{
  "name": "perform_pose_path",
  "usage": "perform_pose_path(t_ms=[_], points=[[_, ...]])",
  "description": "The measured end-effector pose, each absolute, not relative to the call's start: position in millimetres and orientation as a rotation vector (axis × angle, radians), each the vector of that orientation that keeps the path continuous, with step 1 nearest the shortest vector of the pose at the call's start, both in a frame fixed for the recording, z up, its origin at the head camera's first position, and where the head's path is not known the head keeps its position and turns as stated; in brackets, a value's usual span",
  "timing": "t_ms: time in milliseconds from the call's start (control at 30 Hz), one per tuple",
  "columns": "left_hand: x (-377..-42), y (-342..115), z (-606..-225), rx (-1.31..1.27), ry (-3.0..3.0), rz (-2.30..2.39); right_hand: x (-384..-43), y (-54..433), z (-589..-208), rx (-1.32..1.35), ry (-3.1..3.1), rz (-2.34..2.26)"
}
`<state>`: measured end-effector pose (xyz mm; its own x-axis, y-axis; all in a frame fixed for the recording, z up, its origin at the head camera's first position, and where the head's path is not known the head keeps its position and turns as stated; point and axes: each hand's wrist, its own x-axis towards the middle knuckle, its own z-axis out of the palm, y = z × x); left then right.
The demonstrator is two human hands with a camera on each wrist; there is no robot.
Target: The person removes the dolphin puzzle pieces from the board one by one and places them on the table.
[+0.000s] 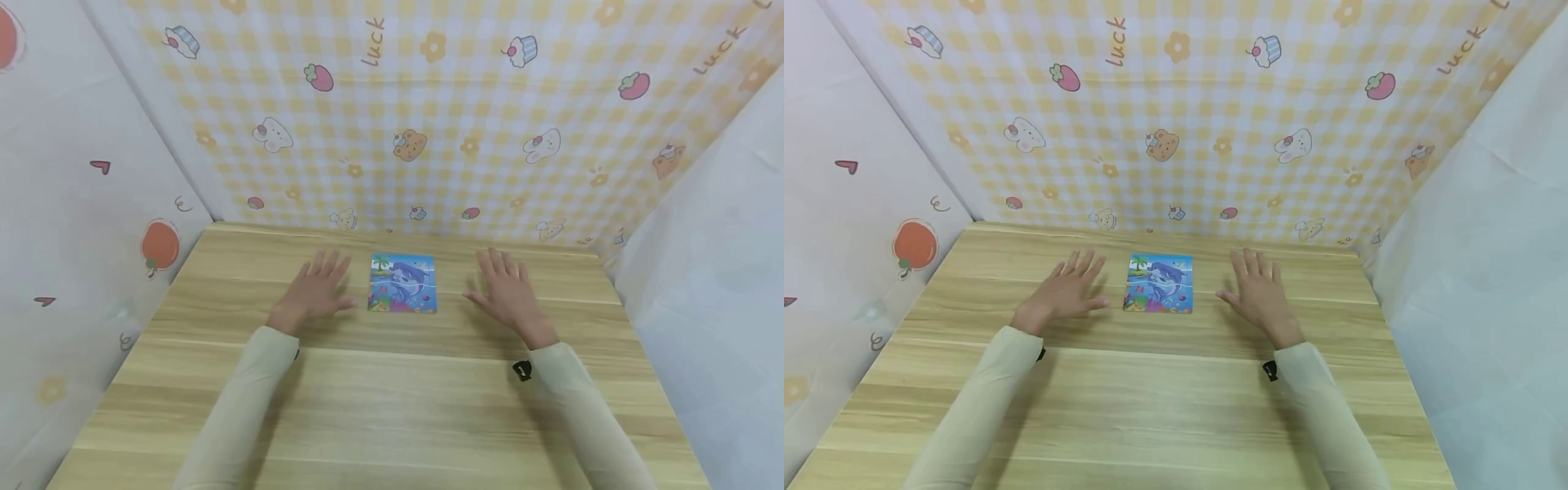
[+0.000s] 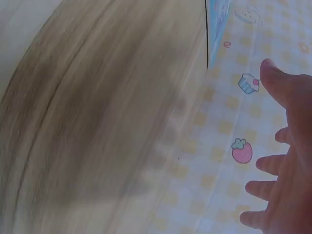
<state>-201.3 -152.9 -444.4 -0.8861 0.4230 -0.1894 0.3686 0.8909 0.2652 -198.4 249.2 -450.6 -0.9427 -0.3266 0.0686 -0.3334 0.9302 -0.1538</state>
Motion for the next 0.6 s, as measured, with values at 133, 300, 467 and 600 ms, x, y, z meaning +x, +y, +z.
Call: perform_pose_path(t_ms=[133,300,467,600], points=[[-205,-147,-449,0.608,2.783,0.339,-201,239,-453,0.546,-3.075,0.333],[-210,-138,-458,0.624,2.747,0.355,-204,225,-457,0.599,-3.101,0.438],[-215,-127,-460,0.638,2.683,0.362,-210,212,-465,0.667,-3.092,0.528],[-218,-119,-465,0.605,2.641,0.399,-214,202,-471,0.71,-3.107,0.577]])
